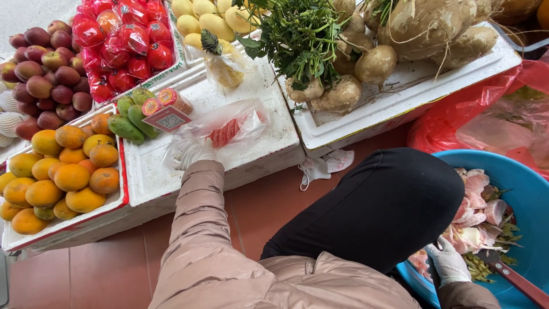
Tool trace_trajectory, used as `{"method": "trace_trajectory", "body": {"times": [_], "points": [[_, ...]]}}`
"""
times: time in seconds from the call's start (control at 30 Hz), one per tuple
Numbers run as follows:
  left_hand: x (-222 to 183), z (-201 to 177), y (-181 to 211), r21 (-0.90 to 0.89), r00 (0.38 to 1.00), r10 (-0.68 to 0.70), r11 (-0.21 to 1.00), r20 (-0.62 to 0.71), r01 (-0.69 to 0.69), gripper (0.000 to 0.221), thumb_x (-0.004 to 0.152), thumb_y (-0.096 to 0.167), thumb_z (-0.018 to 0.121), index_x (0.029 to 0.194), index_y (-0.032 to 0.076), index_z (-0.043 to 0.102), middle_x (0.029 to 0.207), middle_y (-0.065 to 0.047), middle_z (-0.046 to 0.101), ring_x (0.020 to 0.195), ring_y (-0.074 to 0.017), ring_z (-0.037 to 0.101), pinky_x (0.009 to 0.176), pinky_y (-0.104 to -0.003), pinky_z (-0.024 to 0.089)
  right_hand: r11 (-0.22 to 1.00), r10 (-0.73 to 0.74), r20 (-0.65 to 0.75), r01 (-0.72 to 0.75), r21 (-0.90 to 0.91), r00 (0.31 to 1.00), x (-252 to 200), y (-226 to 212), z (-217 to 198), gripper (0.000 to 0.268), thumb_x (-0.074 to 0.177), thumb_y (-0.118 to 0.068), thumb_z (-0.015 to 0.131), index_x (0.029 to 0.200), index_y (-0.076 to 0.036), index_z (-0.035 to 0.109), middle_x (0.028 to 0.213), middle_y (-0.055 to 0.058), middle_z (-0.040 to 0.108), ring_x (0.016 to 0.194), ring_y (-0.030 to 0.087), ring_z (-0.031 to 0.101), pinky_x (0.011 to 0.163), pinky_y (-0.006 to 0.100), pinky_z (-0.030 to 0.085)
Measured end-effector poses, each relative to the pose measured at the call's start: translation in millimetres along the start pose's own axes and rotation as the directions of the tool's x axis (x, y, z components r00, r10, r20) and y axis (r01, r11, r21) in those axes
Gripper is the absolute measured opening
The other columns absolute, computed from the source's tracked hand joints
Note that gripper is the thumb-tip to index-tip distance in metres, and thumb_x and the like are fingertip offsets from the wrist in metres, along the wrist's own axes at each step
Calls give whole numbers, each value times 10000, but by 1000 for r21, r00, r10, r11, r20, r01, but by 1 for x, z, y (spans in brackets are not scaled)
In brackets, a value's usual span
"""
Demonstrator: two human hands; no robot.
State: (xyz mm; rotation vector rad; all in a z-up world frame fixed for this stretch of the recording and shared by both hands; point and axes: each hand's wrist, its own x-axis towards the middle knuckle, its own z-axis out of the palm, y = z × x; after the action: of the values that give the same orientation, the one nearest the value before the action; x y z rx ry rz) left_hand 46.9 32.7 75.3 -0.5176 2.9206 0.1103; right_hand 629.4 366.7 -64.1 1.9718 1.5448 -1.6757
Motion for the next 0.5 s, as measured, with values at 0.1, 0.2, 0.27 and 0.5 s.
{"method": "trace_trajectory", "body": {"times": [0.1,0.2,0.27,0.5], "points": [[-46,-52,8,-209,996,9,978,-84,-27,421,966,237,633,1343,360,493,1265,-83,557,963,-337,647,844,-565,485,998,-9,9,9,57,1000,0,1,1,530,1059,-168,619,1568,-96,495,862,233,586,649,296,476,517,426,375],[-51,-69,9,-173,991,97,979,-92,-112,356,969,272,614,1307,345,528,1229,-87,582,944,-351,651,829,-559,489,988,-21,39,14,157,999,-1,1,2,493,1058,-152,596,1542,-101,516,824,175,546,602,233,408,493,374,304],[-54,-81,6,-115,969,229,964,-97,-239,279,975,323,585,1254,323,581,1175,-93,620,917,-372,657,807,-551,495,991,-4,4,4,132,1000,-3,0,1,486,1063,-140,600,1540,-94,521,876,188,577,654,251,437,536,385,342],[-64,-125,0,-2,868,489,871,-85,-491,271,986,428,529,1146,278,688,1067,-107,696,863,-413,668,764,-534,507,995,-87,-44,85,-44,995,-10,-9,3,836,894,-144,760,1639,-111,383,845,253,616,675,315,527,540,405,417]]}}
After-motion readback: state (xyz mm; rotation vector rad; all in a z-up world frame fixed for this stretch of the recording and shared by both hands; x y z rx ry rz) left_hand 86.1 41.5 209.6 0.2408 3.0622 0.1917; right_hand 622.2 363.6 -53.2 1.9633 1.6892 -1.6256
